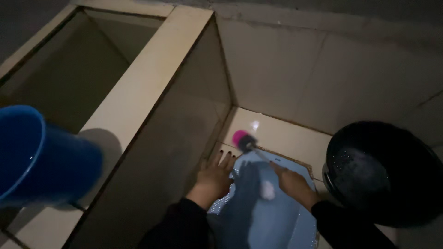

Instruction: The person scrubs the interior of a blue squat toilet using a long-handled brush and then wipes the surrounding tiled wall with a sponge.

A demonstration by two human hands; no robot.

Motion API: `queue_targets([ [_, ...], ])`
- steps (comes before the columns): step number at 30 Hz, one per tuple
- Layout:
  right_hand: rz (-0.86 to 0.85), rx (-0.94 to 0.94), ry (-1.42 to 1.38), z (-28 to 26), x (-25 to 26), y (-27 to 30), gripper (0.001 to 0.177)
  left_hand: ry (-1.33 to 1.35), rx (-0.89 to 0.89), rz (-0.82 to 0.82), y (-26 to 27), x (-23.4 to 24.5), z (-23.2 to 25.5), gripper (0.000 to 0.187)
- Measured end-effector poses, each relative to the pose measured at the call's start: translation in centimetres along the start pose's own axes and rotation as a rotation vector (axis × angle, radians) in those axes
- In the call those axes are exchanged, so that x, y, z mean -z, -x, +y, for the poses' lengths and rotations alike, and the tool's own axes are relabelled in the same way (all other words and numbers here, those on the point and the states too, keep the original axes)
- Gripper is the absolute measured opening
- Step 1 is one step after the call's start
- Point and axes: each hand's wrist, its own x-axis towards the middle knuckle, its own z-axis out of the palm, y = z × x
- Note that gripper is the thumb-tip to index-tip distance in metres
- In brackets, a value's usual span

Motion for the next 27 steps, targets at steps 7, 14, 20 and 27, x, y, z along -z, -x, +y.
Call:
queue_targets([
  [7,-0.127,0.072,0.003,1.7,-2.9,2.6,0.067,-0.03,0.006,-0.023,-2.6,-1.1,-2.4,0.075],
  [14,-0.057,0.041,0.163,2.9,-1.8,1.7,0.067,-0.085,-0.05,-0.033,-2.6,-1.4,-0.7,0.077],
  [20,-0.083,0.152,0.097,-0.1,-1.6,2.2,0.062,-0.022,-0.11,0.081,-1.8,-1.7,0.3,0.073],
  [27,-0.038,0.077,0.108,-0.6,0.1,1.3,0.059,0.158,-0.086,0.17,1.2,-2.9,0.9,0.07],
])
